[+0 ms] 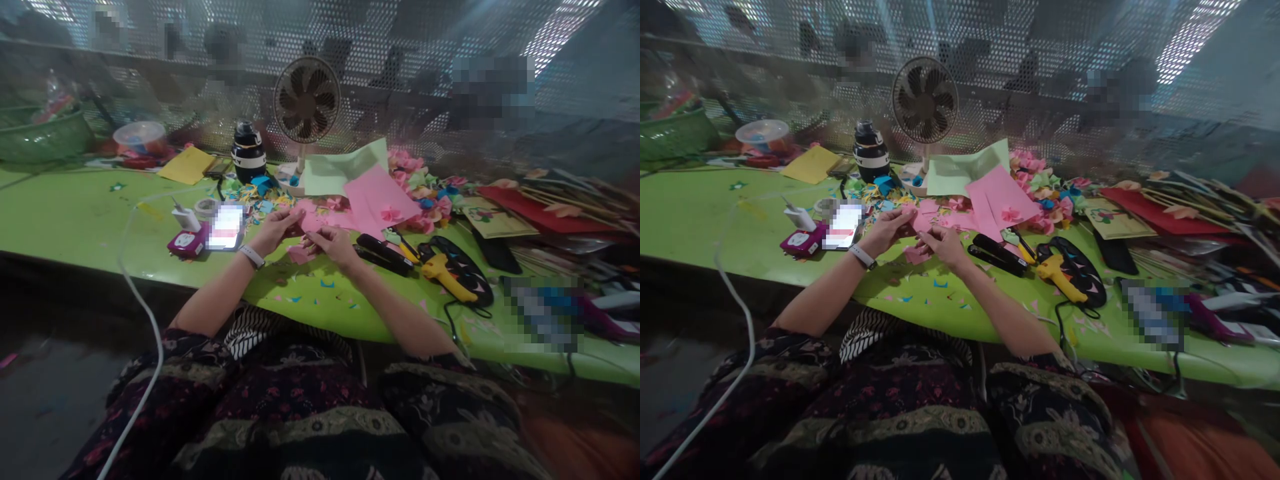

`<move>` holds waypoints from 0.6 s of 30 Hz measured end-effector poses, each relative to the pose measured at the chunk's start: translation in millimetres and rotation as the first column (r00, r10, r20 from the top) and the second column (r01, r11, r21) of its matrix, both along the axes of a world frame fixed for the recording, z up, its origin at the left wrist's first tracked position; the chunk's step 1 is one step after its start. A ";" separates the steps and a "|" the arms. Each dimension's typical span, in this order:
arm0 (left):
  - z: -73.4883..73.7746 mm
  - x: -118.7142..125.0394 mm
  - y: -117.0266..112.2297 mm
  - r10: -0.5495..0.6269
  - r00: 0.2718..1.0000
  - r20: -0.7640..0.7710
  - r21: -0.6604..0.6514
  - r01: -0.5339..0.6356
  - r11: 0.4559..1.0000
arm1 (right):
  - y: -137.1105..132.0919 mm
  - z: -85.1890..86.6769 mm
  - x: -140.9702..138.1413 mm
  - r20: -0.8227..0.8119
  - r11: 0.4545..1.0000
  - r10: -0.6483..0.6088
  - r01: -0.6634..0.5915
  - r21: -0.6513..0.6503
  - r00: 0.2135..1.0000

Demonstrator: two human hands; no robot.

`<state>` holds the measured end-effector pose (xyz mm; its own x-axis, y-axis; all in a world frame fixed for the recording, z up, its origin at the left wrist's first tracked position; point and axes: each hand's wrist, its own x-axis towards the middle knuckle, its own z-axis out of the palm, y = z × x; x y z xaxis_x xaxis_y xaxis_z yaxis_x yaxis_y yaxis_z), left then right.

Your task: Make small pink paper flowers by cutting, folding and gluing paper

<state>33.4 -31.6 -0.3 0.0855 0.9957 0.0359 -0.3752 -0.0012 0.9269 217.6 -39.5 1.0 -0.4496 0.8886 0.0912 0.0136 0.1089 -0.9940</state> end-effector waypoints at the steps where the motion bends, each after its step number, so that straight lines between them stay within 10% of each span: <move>1: 1.1 0.3 -0.9 -0.009 1.000 0.006 0.006 0.009 1.000 | 0.4 -0.1 0.2 -0.010 1.000 -0.002 0.002 -0.005 1.000; 10: 5.3 -4.3 -3.1 -0.049 0.997 0.067 0.065 0.045 0.997 | 8.3 5.7 11.4 0.058 0.970 -0.026 0.011 0.244 0.998; 18: 3.9 -9.0 -2.4 -0.181 0.984 0.002 -0.023 0.181 0.983 | 31.6 5.0 25.9 0.222 0.601 -0.141 -0.095 0.794 0.965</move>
<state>24.5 -34.0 3.6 0.2639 0.9645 0.0131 -0.3672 0.0878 0.9260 243.6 -7.8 6.0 -0.5403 0.5256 0.6571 0.2465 0.8455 -0.4737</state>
